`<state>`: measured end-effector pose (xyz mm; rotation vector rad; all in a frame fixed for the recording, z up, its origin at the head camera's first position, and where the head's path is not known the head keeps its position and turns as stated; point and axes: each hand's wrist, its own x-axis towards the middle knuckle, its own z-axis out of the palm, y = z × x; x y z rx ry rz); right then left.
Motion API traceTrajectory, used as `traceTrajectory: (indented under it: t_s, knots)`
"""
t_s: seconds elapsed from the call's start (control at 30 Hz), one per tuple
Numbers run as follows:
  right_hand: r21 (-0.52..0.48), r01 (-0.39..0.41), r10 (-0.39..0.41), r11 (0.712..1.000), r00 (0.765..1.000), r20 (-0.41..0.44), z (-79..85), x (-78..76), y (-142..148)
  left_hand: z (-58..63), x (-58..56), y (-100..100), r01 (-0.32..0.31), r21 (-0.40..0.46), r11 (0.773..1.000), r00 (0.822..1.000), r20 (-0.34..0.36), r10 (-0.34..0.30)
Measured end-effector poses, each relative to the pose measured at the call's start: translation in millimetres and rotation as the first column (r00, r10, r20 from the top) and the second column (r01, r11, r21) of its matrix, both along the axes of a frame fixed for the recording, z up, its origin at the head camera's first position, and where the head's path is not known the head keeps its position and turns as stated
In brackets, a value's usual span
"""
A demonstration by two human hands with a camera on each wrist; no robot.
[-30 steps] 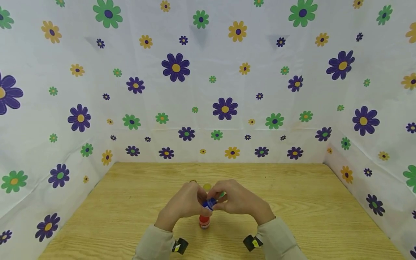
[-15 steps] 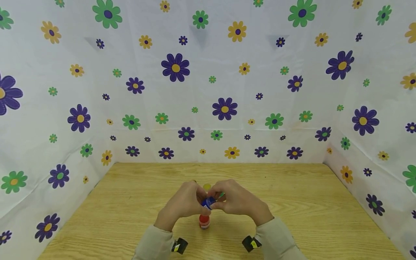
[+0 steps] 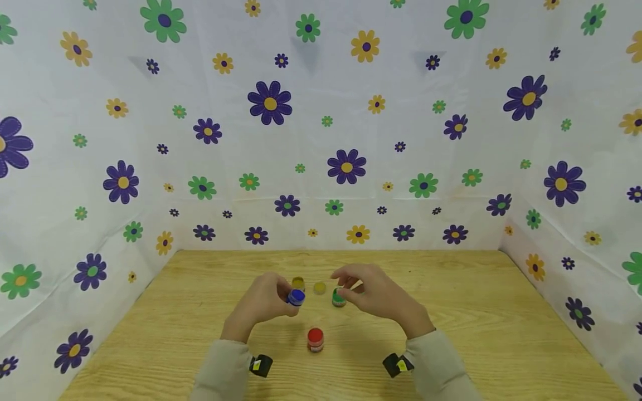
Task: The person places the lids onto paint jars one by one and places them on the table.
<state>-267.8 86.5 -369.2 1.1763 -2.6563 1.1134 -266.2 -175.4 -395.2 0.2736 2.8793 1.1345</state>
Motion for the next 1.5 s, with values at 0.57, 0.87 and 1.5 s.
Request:
traceTrajectory:
  t_s: [0.57, 0.87, 1.5]
  knots:
    - [0.041, -0.016, 0.016, 0.999, 1.0, -0.018, -9.3, -7.6, 0.5, -39.2, -19.0, -28.1, -0.173, -0.038, 0.984, 0.983, 0.054, 0.175]
    - [0.035, -0.041, 0.041, 0.999, 0.999, -0.006, -8.1, -7.9, 0.5, -48.1, -21.0, -40.1, -0.193, -0.029, 0.981, 0.98, 0.042, 0.194]
    - [0.02, -0.071, 0.07, 0.997, 0.997, 0.036, -4.9, -4.8, -2.8, -36.6, -18.1, -34.5, -0.201, -0.074, 0.977, 0.978, 0.032, 0.204]
